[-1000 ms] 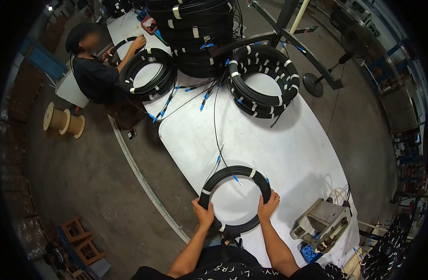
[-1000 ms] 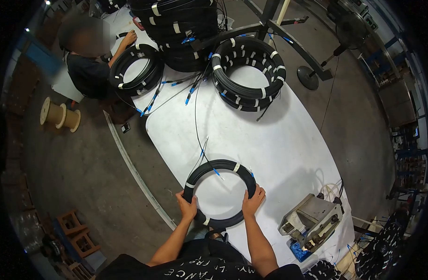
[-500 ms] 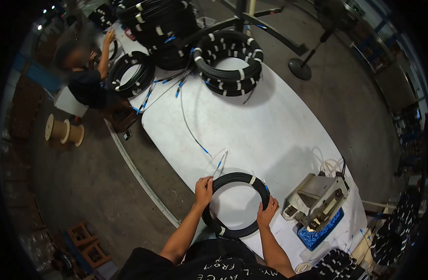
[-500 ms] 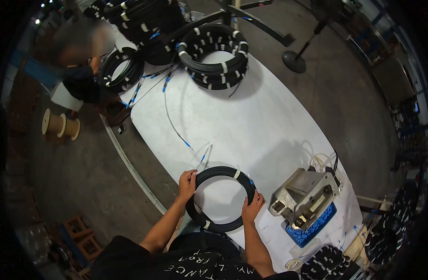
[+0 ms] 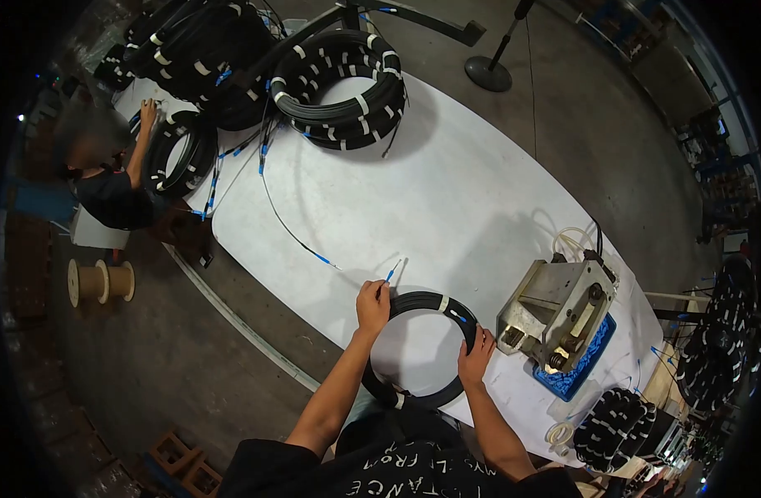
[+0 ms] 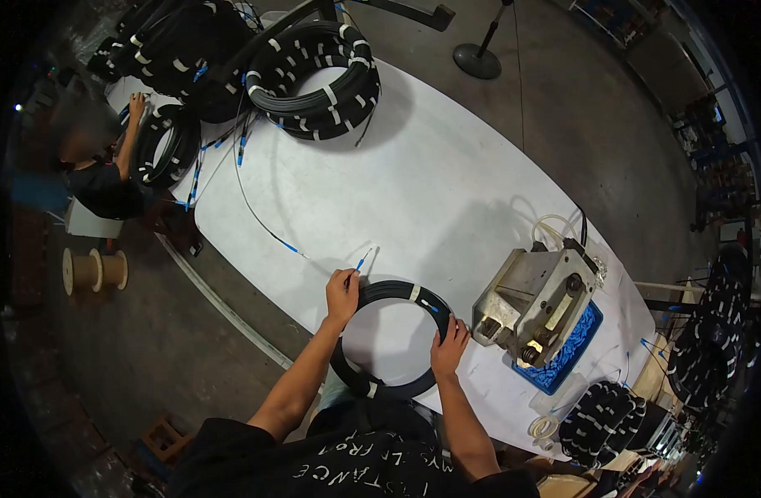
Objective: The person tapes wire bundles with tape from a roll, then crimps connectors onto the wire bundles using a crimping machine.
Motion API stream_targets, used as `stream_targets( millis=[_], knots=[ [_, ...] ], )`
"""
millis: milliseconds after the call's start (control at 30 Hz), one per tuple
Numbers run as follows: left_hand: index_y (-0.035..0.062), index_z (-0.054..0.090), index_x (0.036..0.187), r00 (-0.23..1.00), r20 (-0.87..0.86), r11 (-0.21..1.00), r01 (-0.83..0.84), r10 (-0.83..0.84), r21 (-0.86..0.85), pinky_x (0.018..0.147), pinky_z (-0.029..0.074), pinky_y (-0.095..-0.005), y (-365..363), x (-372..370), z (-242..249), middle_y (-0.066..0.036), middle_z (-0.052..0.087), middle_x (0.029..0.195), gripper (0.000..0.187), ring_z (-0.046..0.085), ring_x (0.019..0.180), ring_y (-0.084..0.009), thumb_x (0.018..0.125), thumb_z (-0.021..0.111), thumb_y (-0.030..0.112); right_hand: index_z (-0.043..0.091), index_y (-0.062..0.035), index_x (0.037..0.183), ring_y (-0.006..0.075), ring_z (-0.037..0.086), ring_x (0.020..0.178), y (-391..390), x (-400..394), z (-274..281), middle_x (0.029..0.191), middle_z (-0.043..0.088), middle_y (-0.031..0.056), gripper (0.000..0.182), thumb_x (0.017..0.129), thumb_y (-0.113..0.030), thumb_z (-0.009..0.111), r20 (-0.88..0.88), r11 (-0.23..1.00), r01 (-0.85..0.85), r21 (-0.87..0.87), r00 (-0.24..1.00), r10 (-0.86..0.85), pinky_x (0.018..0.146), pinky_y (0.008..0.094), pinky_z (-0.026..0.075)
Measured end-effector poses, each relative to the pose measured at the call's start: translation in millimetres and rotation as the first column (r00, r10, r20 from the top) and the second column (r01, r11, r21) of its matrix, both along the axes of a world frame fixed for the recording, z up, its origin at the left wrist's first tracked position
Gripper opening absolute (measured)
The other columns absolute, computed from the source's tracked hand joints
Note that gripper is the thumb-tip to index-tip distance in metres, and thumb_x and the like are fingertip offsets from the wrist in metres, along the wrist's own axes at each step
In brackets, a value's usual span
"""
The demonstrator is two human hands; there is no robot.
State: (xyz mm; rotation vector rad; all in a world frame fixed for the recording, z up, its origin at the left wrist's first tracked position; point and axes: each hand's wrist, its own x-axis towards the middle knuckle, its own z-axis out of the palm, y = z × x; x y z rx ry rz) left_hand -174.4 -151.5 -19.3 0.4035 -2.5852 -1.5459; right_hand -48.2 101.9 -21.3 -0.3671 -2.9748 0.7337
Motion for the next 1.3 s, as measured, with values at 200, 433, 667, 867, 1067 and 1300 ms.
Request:
stream_targets(
  millis=[200, 433, 667, 867, 1067, 1300],
  knots=[
    [0.0027, 0.07, 0.103, 0.996, 0.047, 0.997, 0.075, -0.076, 0.026, 0.065, 0.047, -0.0384, -1, 14, 6, -0.014, 0.06, 0.081, 0.022, 0.059, 0.07, -0.0294, 0.094, 0.059, 0.019, 0.039, -0.0133, 0.146, 0.0389, 0.039, 0.124, 2, -33, 8, 0.132, 0.043, 0.0155, 0.07, 0.082, -0.007, 0.066, 0.053, 0.995, -0.096, 0.025, 0.994, 0.095, 0.107, 0.0519, 0.033],
    [0.0037, 0.068, 0.108, 0.993, 0.105, 0.994, -0.052, 0.062, -0.099, 0.068, 0.046, -0.0391, 10, 34, 15, -0.013, 0.057, 0.083, 0.024, 0.058, 0.076, -0.0291, 0.096, 0.056, 0.02, 0.04, -0.0172, 0.147, 0.038, 0.045, 0.117, 21, -53, 2, 0.126, 0.045, 0.0152, 0.071, 0.081, -0.012, 0.066, 0.039, 0.978, -0.207, 0.029, 0.978, 0.206, 0.103, 0.0512, 0.04],
    [0.0008, 0.067, 0.106, 0.999, -0.01, 0.971, 0.042, -0.045, -0.235, 0.07, 0.045, -0.0378, 13, 31, 9, -0.013, 0.058, 0.083, 0.025, 0.056, 0.077, -0.0281, 0.097, 0.054, 0.02, 0.042, -0.0175, 0.145, 0.0345, 0.049, 0.114, 20, -48, 1, 0.122, 0.05, 0.0133, 0.072, 0.079, -0.011, 0.07, -0.04, 0.99, -0.138, 0.014, 0.99, 0.138, 0.1, 0.0455, 0.043],
    [0.0002, 0.068, 0.102, 0.986, -0.11, 0.966, 0.093, -0.123, -0.243, 0.066, 0.044, -0.0329, 10, 36, 4, -0.01, 0.061, 0.081, 0.023, 0.056, 0.073, -0.0212, 0.097, 0.055, 0.019, 0.046, -0.0208, 0.142, 0.0326, 0.051, 0.11, 17, -36, -5, 0.12, 0.052, 0.0121, 0.068, 0.079, -0.01, 0.07, -0.157, 0.989, -0.144, 0.02, 0.977, 0.146, 0.098, 0.0448, 0.044],
    [-0.0011, 0.069, 0.1, 0.944, -0.218, 0.968, 0.241, -0.249, -0.065, 0.06, 0.042, -0.0273, 24, 50, 4, -0.006, 0.065, 0.078, 0.022, 0.054, 0.066, -0.0113, 0.096, 0.058, 0.017, 0.047, -0.0215, 0.141, 0.0362, 0.05, 0.113, 17, 20, 0, 0.124, 0.05, 0.0143, 0.066, 0.08, -0.007, 0.069, -0.158, 1.0, -0.001, -0.018, 0.987, -0.002, 0.097, 0.0459, 0.044],
    [0.0067, 0.07, 0.097, 0.794, -0.199, 0.818, 0.543, -0.574, -0.192, 0.063, 0.045, -0.0311, 68, 73, 6, -0.006, 0.061, 0.071, 0.021, 0.056, 0.066, -0.0164, 0.095, 0.058, 0.023, 0.046, -0.0219, 0.142, 0.0385, 0.049, 0.114, 22, 120, -7, 0.127, 0.048, 0.0158, 0.068, 0.08, -0.007, 0.07, -0.151, 0.956, 0.29, -0.043, 0.944, -0.293, 0.094, 0.0496, 0.044]
  ],
)
